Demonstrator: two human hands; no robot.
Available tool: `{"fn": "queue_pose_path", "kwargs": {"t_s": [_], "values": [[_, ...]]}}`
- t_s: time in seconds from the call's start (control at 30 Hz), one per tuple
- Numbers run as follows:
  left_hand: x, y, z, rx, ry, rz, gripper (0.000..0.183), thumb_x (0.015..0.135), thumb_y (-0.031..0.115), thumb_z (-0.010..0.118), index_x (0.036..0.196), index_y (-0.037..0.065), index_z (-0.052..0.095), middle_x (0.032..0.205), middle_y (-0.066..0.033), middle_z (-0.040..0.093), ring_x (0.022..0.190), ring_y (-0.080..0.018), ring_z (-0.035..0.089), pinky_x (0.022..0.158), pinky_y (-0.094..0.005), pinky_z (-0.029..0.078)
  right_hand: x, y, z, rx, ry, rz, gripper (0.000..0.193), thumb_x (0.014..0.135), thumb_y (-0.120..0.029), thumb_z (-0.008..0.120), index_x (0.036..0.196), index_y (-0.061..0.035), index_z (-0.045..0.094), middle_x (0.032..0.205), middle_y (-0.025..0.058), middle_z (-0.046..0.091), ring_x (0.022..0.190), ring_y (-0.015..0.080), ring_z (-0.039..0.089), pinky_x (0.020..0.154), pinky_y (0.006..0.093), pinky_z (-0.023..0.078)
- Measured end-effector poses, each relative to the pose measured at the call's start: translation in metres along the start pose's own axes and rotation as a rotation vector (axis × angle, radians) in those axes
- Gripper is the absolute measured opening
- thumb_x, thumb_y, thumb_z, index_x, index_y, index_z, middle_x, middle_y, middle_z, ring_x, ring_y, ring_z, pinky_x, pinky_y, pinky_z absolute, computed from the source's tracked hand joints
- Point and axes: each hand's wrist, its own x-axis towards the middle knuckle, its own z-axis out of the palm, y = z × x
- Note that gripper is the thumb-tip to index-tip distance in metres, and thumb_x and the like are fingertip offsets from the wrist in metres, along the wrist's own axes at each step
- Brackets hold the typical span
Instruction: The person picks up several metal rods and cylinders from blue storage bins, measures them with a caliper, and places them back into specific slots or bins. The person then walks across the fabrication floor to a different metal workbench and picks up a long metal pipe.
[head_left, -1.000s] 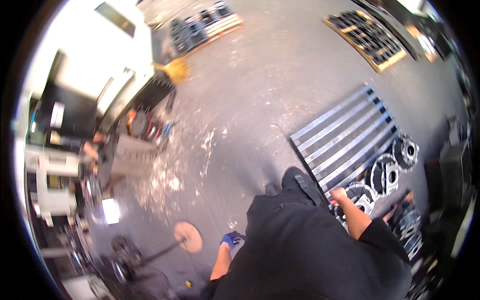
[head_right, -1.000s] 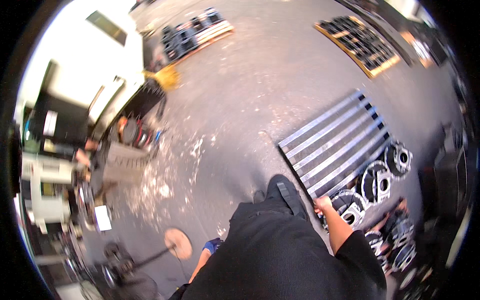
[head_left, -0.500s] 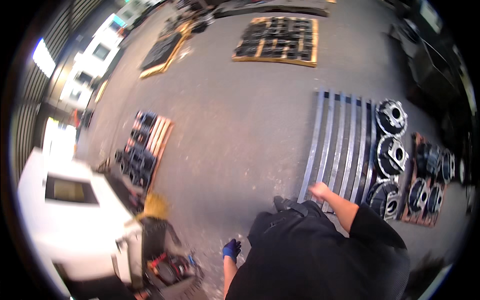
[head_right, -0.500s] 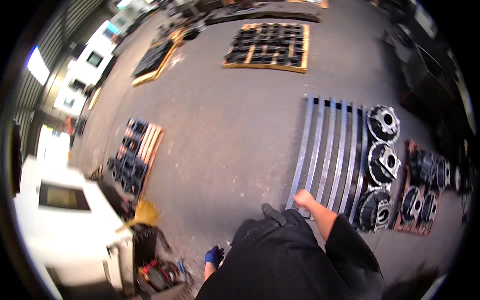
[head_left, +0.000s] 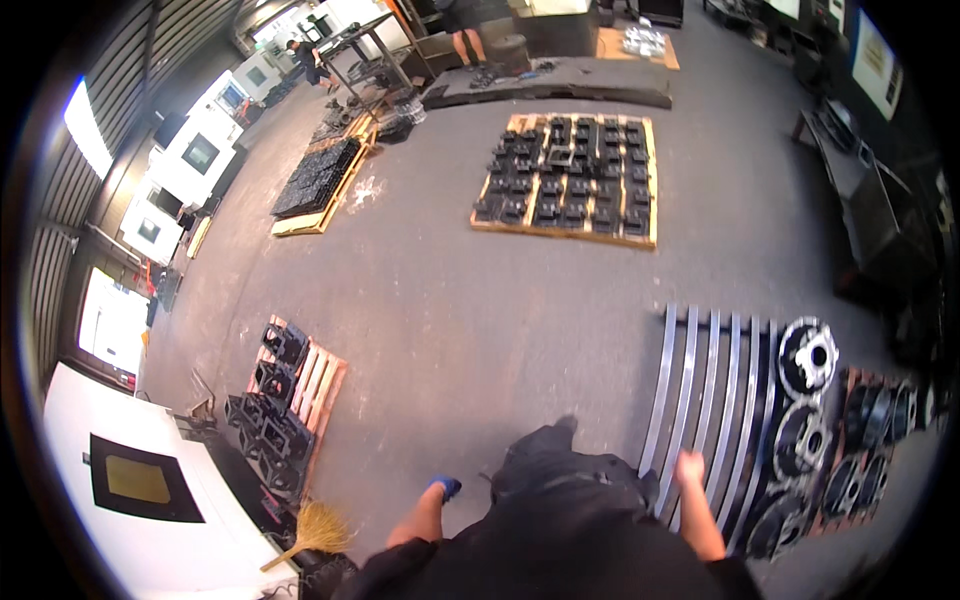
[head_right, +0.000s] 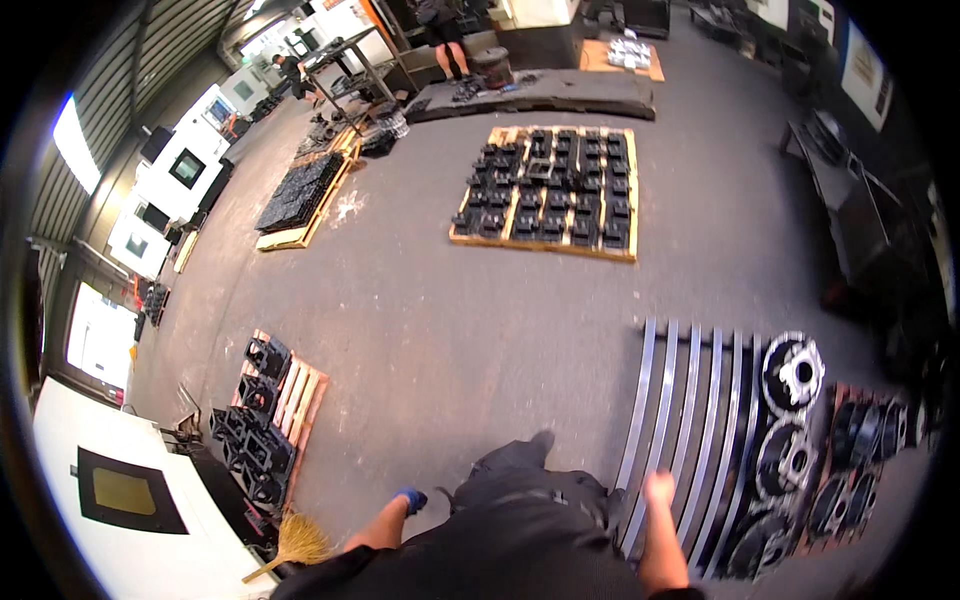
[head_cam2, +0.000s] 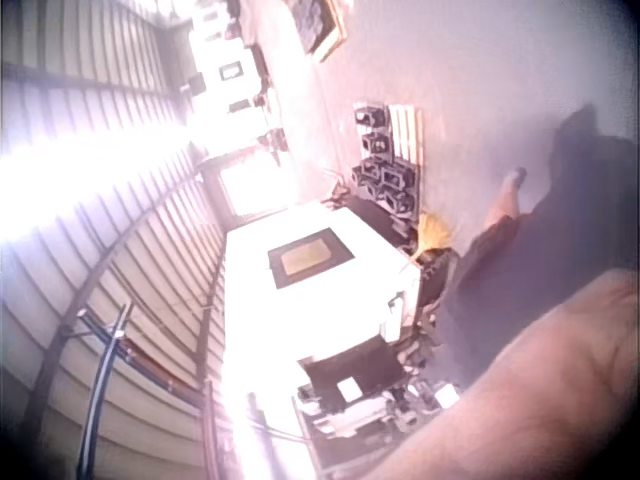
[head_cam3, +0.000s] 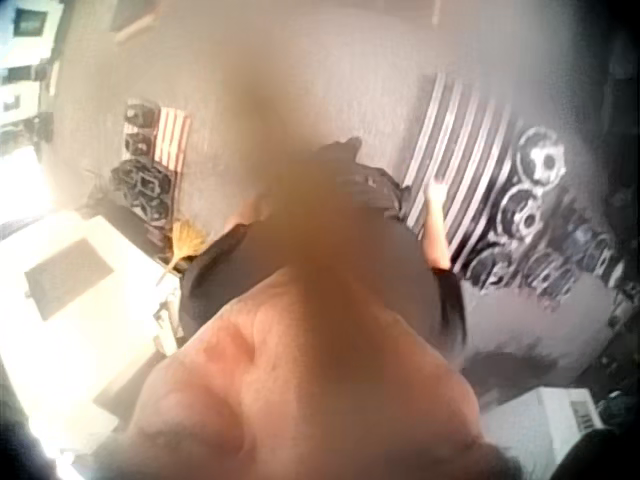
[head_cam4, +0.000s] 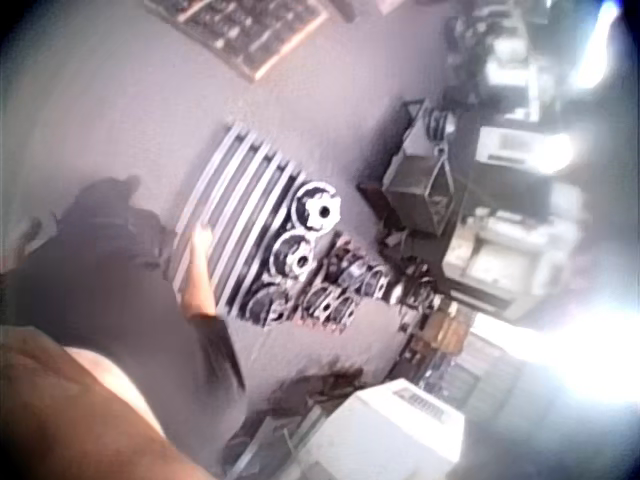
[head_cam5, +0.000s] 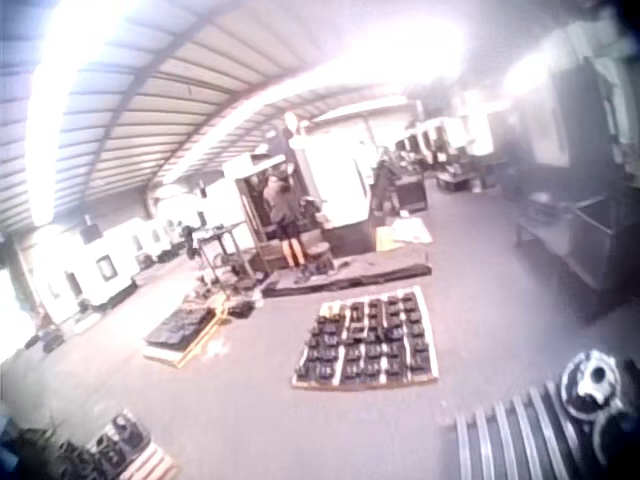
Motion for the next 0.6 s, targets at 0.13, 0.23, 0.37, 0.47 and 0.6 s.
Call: {"fn": "queue_pose_path", "kwargs": {"t_s": [0.13,0.23,0.37,0.47,0.6], "values": [[-0.044,0.232,-0.224,0.455,0.280,0.206,0.041,0.080,0.033,0.055,0.110,0.008,0.068,0.117,-0.0195,0.063,0.107,-0.0376,0.060,0.090,-0.0460,0.048,-0.034,0.048,-0.074,0.643,0.090,0.835,0.024,0.078,-0.014,0.057,0.058,-0.0081,0.044,0.048,0.0080,0.045,0.036,0.0222,0.046,0.031,0.0369,0.036],[-0.016,0.324,-0.345,0.301,0.563,0.336,0.039,0.078,0.028,0.056,0.109,0.006,0.067,0.114,-0.0195,0.064,0.104,-0.0389,0.061,0.089,-0.0448,0.050,-0.018,0.013,-0.053,0.544,-0.047,0.984,0.023,0.081,-0.015,0.056,0.062,-0.0074,0.046,0.050,0.0075,0.047,0.038,0.0216,0.047,0.033,0.0364,0.038],[-0.012,0.549,-0.469,0.591,0.787,0.808,0.024,0.083,0.019,0.051,0.093,0.008,0.069,0.101,-0.0144,0.068,0.091,-0.0384,0.064,0.082,-0.0461,0.051,0.072,-0.079,-0.013,0.438,-0.334,0.920,0.023,0.086,-0.018,0.054,0.066,-0.0065,0.049,0.053,0.0068,0.049,0.042,0.0207,0.049,0.037,0.0357,0.039],[-0.015,0.647,-0.490,0.673,0.849,0.946,0.023,0.084,0.021,0.048,0.084,0.009,0.067,0.089,-0.0148,0.068,0.078,-0.0344,0.064,0.071,-0.0454,0.051,0.164,-0.156,-0.014,0.343,-0.481,0.783,0.024,0.089,-0.020,0.052,0.069,-0.0058,0.051,0.056,0.0062,0.051,0.044,0.0200,0.050,0.040,0.0352,0.041],[-0.015,0.713,-0.508,0.379,0.516,0.586,0.043,0.086,0.035,0.050,0.119,0.012,0.064,0.123,-0.0154,0.061,0.105,-0.0349,0.062,0.093,-0.0432,0.048,0.345,-0.261,-0.053,0.384,-0.480,0.403,0.027,0.094,-0.022,0.050,0.073,-0.0048,0.054,0.059,0.0055,0.054,0.048,0.0192,0.051,0.044,0.0346,0.042]]}}
